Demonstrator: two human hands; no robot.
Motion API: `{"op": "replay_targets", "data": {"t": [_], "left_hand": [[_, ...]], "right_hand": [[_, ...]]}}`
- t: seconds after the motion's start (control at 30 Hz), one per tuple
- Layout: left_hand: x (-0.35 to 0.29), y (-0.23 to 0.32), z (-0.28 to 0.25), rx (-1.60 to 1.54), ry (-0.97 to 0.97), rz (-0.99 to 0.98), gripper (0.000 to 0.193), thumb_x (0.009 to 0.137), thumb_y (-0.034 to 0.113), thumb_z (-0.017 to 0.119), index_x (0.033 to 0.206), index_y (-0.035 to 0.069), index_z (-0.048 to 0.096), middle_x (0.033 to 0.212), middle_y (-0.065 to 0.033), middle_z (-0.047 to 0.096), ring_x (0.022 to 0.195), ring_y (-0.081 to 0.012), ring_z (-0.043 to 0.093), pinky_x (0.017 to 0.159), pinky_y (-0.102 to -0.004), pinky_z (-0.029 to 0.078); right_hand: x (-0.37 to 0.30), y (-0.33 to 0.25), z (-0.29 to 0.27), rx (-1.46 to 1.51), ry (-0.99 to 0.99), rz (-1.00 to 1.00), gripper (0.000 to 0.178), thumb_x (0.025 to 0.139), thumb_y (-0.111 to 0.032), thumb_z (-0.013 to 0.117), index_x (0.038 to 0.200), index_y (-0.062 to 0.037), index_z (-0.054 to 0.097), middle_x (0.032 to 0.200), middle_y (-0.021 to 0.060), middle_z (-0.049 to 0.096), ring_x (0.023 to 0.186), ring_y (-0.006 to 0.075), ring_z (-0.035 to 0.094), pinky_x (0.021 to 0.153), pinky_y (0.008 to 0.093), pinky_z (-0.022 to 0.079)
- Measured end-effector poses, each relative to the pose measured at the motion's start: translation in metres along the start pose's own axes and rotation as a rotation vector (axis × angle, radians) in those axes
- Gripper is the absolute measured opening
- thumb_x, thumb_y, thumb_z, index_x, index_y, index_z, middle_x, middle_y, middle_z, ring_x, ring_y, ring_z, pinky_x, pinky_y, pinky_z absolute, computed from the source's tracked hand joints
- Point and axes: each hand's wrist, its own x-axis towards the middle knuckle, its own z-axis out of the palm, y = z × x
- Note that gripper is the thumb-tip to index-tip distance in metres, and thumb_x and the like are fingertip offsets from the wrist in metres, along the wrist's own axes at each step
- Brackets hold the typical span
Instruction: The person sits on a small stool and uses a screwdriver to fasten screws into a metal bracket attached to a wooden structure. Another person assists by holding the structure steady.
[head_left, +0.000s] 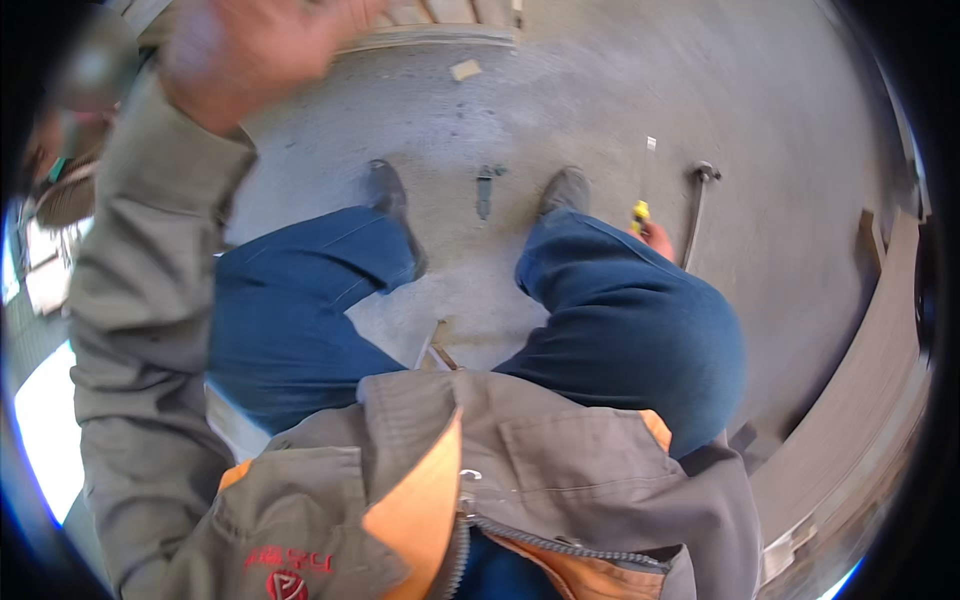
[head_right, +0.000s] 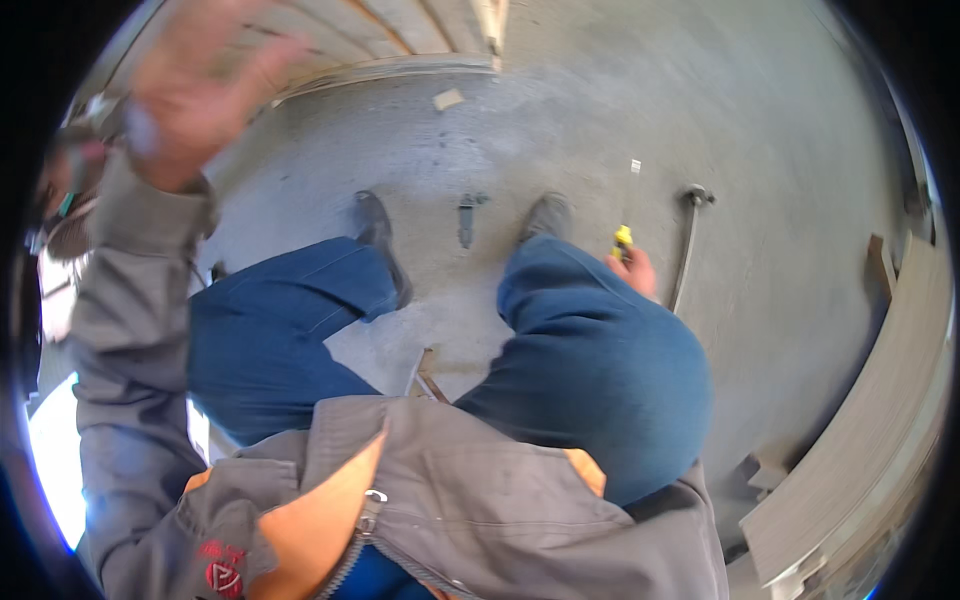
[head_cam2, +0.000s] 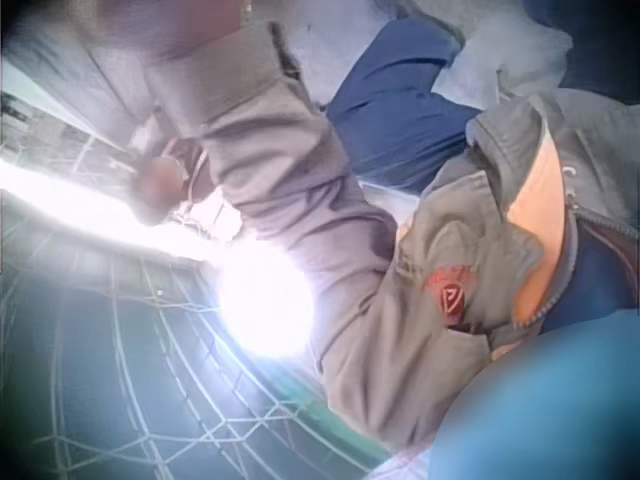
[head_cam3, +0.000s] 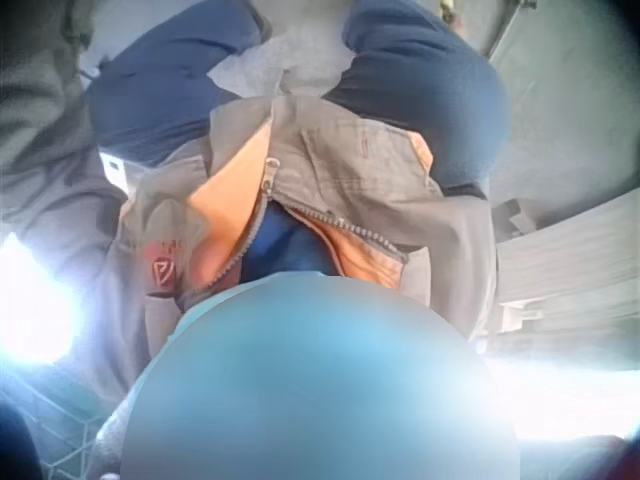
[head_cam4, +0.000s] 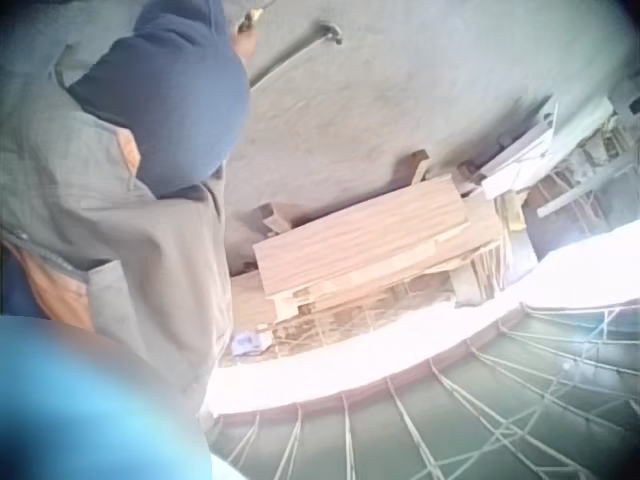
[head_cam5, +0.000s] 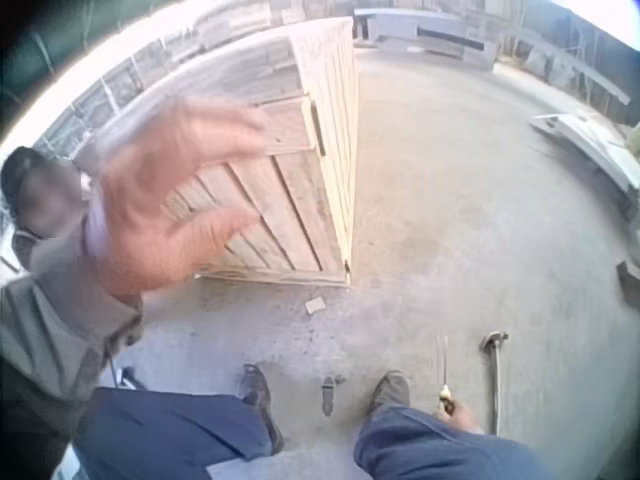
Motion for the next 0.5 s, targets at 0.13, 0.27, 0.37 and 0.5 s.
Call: {"op": "replay_targets", "data": {"t": [0.13,0.27,0.37,0.5], "left_hand": [[-0.134,-0.003,-0.029,-0.378,-0.323,-0.6,0.037,0.084,0.016,0.075,0.117,0.001,0.067,0.118,-0.0132,0.069,0.109,-0.026,0.065,0.095,-0.0368,0.05],[-0.294,-0.042,-0.046,-0.631,-0.48,-1.228,0.037,0.084,0.019,0.076,0.114,-0.001,0.067,0.103,-0.0118,0.072,0.093,-0.0221,0.068,0.084,-0.0358,0.053],[-0.419,-0.042,0.007,-0.536,-0.405,-1.418,0.033,0.083,0.021,0.077,0.109,0.002,0.071,0.097,-0.0117,0.073,0.089,-0.0198,0.069,0.081,-0.0335,0.054],[-0.525,-0.005,0.12,-0.53,-0.207,-1.737,0.031,0.082,0.019,0.078,0.107,0.002,0.072,0.098,-0.0114,0.075,0.089,-0.0178,0.069,0.08,-0.0313,0.055]], "right_hand": [[-0.026,-0.047,-0.067,0.304,-0.095,-0.022,0.045,0.088,-0.008,0.067,0.13,0.0017,0.055,0.092,0.0074,0.066,0.081,0.0136,0.062,0.072,0.0292,0.05],[-0.023,-0.071,-0.169,0.104,-0.21,-0.021,0.032,0.082,0.003,0.062,0.113,-0.0019,0.055,0.091,0.0062,0.063,0.083,0.0143,0.06,0.076,0.0284,0.049],[-0.028,-0.136,-0.228,-0.052,-0.347,-0.168,0.033,0.083,-0.002,0.061,0.116,-0.0053,0.055,0.078,0.0,0.051,0.062,0.009,0.049,0.055,0.0249,0.044],[-0.076,-0.278,-0.199,-0.16,-0.307,-0.198,0.033,0.092,-0.009,0.062,0.124,-0.0061,0.057,0.076,-0.003,0.049,0.059,0.0043,0.045,0.049,0.0209,0.041]]}}
